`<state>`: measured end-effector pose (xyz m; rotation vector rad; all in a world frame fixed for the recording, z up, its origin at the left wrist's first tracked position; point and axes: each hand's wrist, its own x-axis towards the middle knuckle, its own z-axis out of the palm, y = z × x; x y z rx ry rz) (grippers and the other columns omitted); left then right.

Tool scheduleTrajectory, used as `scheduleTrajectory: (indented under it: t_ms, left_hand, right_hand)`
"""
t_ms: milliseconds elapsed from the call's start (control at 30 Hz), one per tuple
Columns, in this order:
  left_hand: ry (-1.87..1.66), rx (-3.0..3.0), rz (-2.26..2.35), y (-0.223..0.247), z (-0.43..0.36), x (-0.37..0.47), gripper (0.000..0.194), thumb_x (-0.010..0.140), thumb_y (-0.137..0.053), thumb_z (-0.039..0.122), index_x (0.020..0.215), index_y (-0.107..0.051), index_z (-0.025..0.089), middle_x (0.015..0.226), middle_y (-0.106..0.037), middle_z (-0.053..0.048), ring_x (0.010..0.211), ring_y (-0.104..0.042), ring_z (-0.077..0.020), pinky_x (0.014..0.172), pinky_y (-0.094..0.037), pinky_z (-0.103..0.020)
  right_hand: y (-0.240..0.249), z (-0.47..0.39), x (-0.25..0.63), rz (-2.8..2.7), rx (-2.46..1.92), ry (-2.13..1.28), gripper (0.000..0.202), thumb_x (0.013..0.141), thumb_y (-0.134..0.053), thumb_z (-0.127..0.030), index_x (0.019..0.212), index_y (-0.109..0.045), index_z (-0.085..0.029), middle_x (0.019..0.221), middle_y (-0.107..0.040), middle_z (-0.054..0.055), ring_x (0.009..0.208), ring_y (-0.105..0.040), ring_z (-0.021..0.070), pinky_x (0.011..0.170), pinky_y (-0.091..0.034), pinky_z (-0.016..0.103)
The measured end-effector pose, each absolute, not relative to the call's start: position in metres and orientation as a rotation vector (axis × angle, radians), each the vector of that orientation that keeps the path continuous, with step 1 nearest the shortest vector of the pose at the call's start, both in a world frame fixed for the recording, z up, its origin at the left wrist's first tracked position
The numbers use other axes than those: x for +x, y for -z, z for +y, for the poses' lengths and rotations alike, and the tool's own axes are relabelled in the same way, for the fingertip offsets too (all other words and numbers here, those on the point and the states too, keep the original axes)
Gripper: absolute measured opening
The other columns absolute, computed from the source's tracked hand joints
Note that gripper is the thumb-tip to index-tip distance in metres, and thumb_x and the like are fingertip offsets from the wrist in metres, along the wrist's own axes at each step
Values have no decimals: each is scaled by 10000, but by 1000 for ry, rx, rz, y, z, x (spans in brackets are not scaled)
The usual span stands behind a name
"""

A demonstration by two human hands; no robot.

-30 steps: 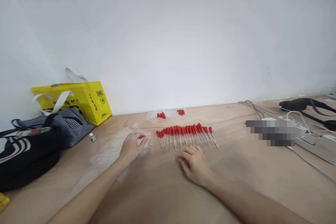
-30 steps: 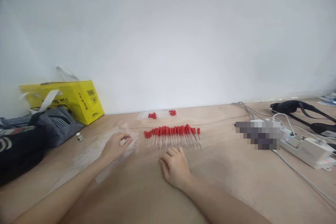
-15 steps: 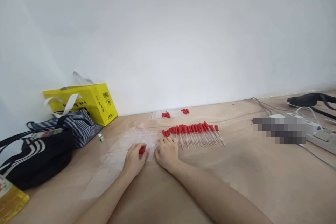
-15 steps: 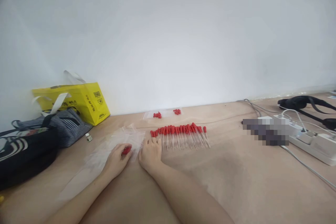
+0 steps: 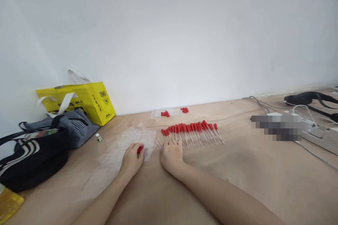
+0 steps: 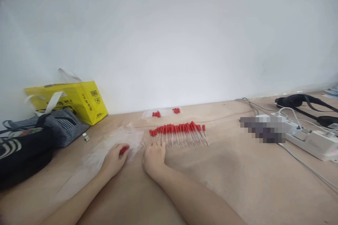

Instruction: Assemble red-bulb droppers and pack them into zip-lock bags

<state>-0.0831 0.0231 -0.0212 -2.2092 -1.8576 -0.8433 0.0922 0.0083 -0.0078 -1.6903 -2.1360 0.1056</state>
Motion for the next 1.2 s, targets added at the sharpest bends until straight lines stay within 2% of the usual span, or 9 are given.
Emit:
scheduleTrajectory:
  t_ms: [100,233,467,667,767,900,1033,1100,1200]
  left_hand:
    - [834,-2205,-1854,21,23,-84,172,728,-428,244,793,-567,167,815,-595,-63,790,-572,-208,709,-451,-314]
    - [818,-2215,-1830,19,21,-83,170,734,-414,234,787,-562,171,819,-601,-61,788,-570,-206,705,-445,-308]
    - [816,-2229,-1778,13,19,-84,196,697,-394,153,758,-576,192,784,-633,-43,748,-582,-207,683,-444,-313]
    - [988,-2219,-1709,-1,20,-71,249,755,-353,194,868,-575,185,905,-613,-62,867,-564,-204,773,-440,-318]
    - [1142,-2418,-1610,0,12,-46,225,765,-373,198,858,-578,199,870,-619,-34,829,-576,-175,728,-467,-281]
    - [1098,-2680,-1536,9,0,-16,212,786,-387,171,846,-586,212,843,-631,-19,801,-582,-160,725,-465,-279]
    - [1058,-2740,-1531,15,-2,-11,216,770,-408,132,862,-587,211,861,-631,-28,822,-567,-174,748,-449,-313]
    - [1061,-2695,-1554,14,-1,-14,189,755,-462,155,873,-596,217,879,-614,-37,857,-545,-196,774,-434,-344]
    - [1069,-2629,-1603,14,2,-17,172,725,-543,202,879,-617,226,871,-580,-44,861,-524,-216,775,-427,-366]
  right_hand:
    - [9,-4,104,-2182,-1644,-105,233,773,-413,-194,874,-611,-126,891,-617,144,894,-499,255,779,-270,392]
    - [16,-17,125,-2168,-1620,-108,204,791,-418,-202,823,-614,-158,838,-625,113,836,-509,235,720,-271,363]
    - [29,-27,186,-2123,-1554,-105,177,808,-441,-186,790,-616,-208,792,-625,54,817,-505,205,680,-254,318]
    - [31,-25,212,-2102,-1489,-145,164,806,-456,-170,785,-612,-219,802,-617,26,820,-496,182,688,-274,295]
    - [31,-21,212,-2103,-1479,-156,157,793,-467,-162,787,-613,-220,806,-616,24,815,-494,178,689,-278,294]
    - [30,-18,212,-2071,-1511,-197,154,768,-476,-162,795,-613,-225,788,-608,15,807,-493,175,692,-276,296]
    - [28,-17,210,-2021,-1526,-227,116,766,-502,-257,778,-608,-211,759,-596,24,796,-490,183,687,-277,302]
    - [27,-14,207,-2017,-1522,-210,143,758,-523,-322,763,-602,-203,754,-592,30,787,-489,185,683,-278,303]
    - [25,-8,202,-2036,-1505,-195,137,744,-552,-337,751,-593,-207,764,-595,20,788,-492,176,681,-276,294]
